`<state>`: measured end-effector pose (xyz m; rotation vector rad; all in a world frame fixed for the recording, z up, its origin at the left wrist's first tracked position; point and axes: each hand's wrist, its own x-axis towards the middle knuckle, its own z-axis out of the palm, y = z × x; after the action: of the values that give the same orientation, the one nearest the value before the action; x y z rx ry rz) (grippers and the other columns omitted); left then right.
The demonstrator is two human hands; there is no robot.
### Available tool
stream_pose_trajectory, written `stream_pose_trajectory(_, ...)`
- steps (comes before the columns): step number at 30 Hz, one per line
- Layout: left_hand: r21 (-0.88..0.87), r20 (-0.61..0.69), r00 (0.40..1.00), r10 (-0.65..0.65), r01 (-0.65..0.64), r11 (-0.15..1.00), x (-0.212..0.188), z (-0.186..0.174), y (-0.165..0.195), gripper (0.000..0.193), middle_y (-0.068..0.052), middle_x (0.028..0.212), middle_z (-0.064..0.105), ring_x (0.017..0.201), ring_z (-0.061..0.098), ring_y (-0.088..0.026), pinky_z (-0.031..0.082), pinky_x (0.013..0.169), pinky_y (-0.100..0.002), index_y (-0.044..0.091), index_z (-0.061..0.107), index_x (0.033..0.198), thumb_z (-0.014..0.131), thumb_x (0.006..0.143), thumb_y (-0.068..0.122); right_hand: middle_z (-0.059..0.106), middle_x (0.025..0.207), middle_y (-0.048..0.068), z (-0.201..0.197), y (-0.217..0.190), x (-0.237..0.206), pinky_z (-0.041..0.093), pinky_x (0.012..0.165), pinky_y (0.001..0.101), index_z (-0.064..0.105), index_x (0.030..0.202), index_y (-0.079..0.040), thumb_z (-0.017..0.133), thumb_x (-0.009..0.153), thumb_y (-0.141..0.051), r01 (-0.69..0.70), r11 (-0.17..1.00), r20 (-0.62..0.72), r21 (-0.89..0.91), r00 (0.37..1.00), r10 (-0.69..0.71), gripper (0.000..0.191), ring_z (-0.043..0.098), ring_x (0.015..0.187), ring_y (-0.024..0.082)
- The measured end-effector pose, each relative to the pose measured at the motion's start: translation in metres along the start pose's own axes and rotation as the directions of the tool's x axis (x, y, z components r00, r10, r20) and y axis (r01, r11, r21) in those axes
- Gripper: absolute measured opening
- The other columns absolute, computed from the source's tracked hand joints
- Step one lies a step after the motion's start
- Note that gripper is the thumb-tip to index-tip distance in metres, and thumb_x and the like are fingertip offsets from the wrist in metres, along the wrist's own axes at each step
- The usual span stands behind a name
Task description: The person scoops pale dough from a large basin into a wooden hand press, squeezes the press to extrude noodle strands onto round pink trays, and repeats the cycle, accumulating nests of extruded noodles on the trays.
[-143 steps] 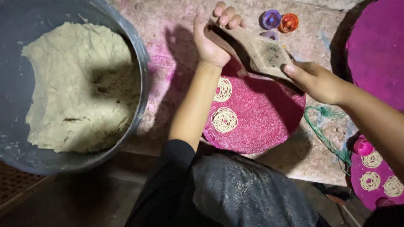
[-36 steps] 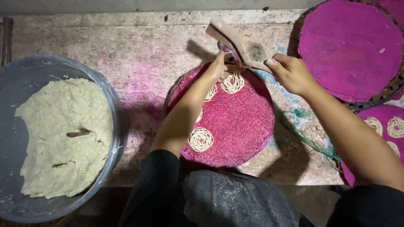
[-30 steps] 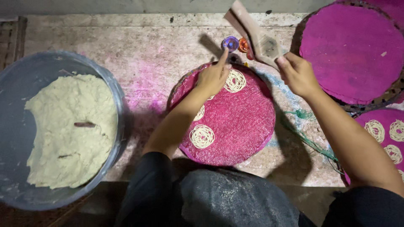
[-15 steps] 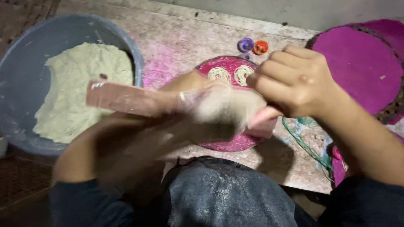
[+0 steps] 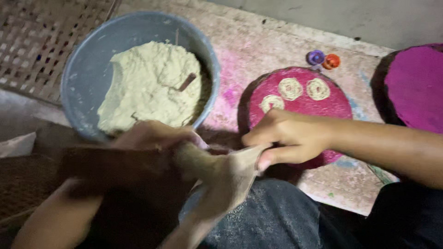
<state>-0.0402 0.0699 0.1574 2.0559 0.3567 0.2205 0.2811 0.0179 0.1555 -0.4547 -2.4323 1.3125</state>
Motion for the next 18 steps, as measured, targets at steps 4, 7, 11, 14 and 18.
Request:
stream_pose_trajectory(4,-0.317,0.003,0.999,-0.04,0.038,0.948,-0.047,-0.017,-0.069,0.02,-0.008,0.092,0.069,0.083,0.069,-0.018,0.056,0.073,-0.032,0.008,0.065,0.112,0.061,0.098,0.021,0.056,0.072,0.008,-0.023,-0.001,0.026,0.047,0.056,0.0419,0.057,0.083,-0.009,0.061,0.095,-0.05,0.091,0.696,-0.058,-0.712,0.98,-0.188,0.043,0.06,0.064,0.027)
stream_pose_trajectory(7,-0.641,-0.014,0.998,-0.06,0.037,0.766,-0.09,-0.024,-0.116,0.024,-0.009,0.098,0.07,0.088,0.069,-0.018,0.057,0.077,-0.032,0.006,0.064,0.117,0.062,0.097,0.02,0.06,0.073,0.004,-0.038,0.015,0.064,0.051,0.061,0.0353,0.064,0.093,-0.015,0.069,0.096,-0.042,0.144,0.129,0.111,-0.981,0.966,-0.233,0.028,0.064,0.068,0.021)
stream_pose_trajectory(11,-0.881,-0.13,0.988,-0.082,-0.077,0.466,-0.107,0.013,-0.164,0.032,-0.01,0.105,0.07,0.094,0.07,-0.018,0.058,0.083,-0.032,0.004,0.063,0.123,0.064,0.095,0.017,0.063,0.083,-0.001,-0.059,0.032,0.125,0.05,0.071,0.0312,0.071,0.109,-0.016,0.078,0.086,-0.022,0.205,-0.168,0.243,-0.964,0.936,-0.254,0.025,0.066,0.076,0.016)
stream_pose_trajectory(14,-0.91,-0.253,0.942,-0.222,-0.154,0.385,-0.122,0.036,-0.19,0.029,-0.014,0.102,0.071,0.091,0.071,-0.02,0.058,0.084,-0.033,-0.001,0.067,0.121,0.062,0.097,0.014,0.067,0.108,0.008,-0.041,0.052,0.156,0.051,0.086,0.0403,0.067,0.117,-0.019,0.068,0.072,-0.033,-0.105,-0.106,-0.041,-0.989,0.876,-0.481,0.048,0.069,0.091,0.026)
stream_pose_trajectory(18,-0.501,-0.768,0.538,-0.348,-0.165,0.849,-0.147,0.018,-0.227,0.018,-0.01,0.102,0.065,0.087,0.064,-0.016,0.053,0.078,-0.031,-0.003,0.07,0.112,0.066,0.098,0.008,0.066,0.113,0.015,0.002,0.126,0.186,0.055,0.076,0.0452,0.065,0.121,-0.005,0.062,0.088,-0.026,-0.363,0.301,-0.366,-0.882,0.929,0.047,0.039,0.069,0.094,0.035)
